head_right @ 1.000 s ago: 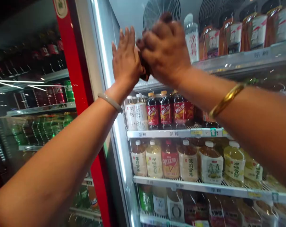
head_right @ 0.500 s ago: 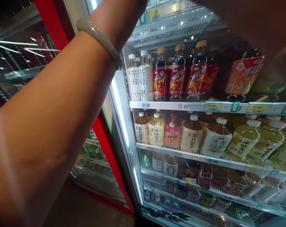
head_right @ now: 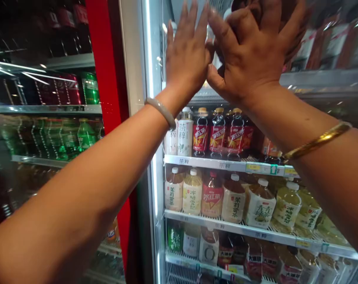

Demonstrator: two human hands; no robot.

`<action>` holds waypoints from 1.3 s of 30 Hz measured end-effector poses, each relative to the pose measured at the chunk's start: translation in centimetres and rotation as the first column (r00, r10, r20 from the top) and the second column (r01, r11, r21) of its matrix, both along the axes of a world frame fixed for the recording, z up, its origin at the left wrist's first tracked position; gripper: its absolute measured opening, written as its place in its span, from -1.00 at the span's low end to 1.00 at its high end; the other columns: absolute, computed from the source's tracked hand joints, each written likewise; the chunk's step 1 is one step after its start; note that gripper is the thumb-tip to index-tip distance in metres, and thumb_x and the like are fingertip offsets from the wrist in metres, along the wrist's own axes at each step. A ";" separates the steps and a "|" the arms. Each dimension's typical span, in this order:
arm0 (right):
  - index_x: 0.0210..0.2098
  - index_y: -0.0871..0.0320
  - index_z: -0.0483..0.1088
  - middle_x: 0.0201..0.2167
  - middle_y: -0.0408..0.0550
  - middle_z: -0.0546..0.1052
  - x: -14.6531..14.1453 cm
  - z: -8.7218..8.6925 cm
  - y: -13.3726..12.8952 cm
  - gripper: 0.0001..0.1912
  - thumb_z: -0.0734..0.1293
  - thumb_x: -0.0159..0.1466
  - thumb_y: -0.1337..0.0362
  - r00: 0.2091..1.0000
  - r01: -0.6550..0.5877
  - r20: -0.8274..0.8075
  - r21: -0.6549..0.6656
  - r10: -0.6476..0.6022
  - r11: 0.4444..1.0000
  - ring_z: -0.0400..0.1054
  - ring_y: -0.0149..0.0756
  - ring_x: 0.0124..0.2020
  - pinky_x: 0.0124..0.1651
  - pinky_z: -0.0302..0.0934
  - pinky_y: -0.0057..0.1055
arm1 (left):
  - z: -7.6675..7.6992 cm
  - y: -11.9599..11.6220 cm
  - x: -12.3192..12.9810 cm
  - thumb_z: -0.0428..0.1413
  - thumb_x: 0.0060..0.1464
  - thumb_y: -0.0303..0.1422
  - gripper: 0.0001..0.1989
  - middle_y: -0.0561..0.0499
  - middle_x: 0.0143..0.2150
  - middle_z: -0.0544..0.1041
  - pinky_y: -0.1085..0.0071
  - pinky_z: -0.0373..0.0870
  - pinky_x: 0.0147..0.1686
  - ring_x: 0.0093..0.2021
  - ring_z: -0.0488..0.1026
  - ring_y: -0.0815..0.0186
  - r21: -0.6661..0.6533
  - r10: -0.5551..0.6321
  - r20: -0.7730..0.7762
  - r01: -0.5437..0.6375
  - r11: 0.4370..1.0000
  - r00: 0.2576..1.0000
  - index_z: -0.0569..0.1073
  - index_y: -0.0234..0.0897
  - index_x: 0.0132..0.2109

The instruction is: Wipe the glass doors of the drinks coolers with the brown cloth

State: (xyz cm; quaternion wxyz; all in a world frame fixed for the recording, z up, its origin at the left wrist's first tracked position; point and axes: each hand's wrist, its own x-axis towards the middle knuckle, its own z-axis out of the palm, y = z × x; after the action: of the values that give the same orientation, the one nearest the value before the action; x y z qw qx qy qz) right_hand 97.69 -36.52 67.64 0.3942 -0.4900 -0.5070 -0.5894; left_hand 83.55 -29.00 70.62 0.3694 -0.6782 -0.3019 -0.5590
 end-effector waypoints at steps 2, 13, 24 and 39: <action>0.39 -0.16 0.30 0.53 -0.03 0.11 0.0 1.5 -0.2 -0.37 0.16 0.44 -0.23 0.994 0.017 0.111 0.035 -0.021 0.999 -0.24 0.35 0.56 0.26 -0.08 0.32 | -0.2 0.2 -0.1 -0.24 0.47 -0.33 -0.41 -0.04 0.63 -0.03 -0.01 -0.31 0.59 0.62 -0.16 0.12 0.016 -0.058 0.002 0.057 0.998 0.998 0.03 -0.29 0.56; 0.04 -0.05 0.55 0.27 0.07 0.44 -0.8 0.0 0.5 -0.70 0.28 0.41 0.08 0.989 0.141 -0.062 0.160 -0.133 0.977 0.16 0.15 0.27 0.13 0.13 0.10 | -0.9 0.7 -0.3 -0.22 0.42 -0.32 -0.36 -0.18 0.62 -0.03 -0.05 -0.42 0.58 0.63 -0.20 0.04 0.026 -0.245 0.000 0.245 0.969 0.969 0.06 -0.41 0.55; 0.17 -0.06 0.46 0.32 0.01 0.40 -0.5 0.9 0.3 -0.59 0.20 0.40 0.09 0.961 0.242 -0.185 0.191 -0.207 0.951 0.16 0.15 0.26 0.16 0.12 0.11 | -1.0 0.6 -0.6 -0.19 0.40 -0.34 -0.35 -0.11 0.63 -0.05 -0.01 -0.43 0.59 0.63 -0.21 0.11 0.026 -0.321 -0.040 0.322 0.946 0.946 0.04 -0.34 0.56; 0.28 0.02 0.39 0.35 0.09 0.36 1.9 0.7 -0.5 -0.51 0.24 0.38 0.17 0.989 0.144 -0.052 0.116 -0.139 0.983 0.12 0.11 0.40 0.33 0.10 0.07 | -0.6 0.4 -0.5 -0.15 0.36 -0.36 -0.30 0.04 0.63 -0.07 0.02 -0.39 0.60 0.63 -0.23 0.18 0.042 -0.299 -0.145 0.308 0.950 0.943 -0.04 -0.13 0.58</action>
State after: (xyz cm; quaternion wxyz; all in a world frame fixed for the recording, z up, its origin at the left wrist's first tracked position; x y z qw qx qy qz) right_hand 99.57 -37.02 68.37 0.3908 -0.5132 -0.4261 -0.6343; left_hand 83.03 -28.55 70.05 0.3203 -0.7412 -0.1493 -0.5707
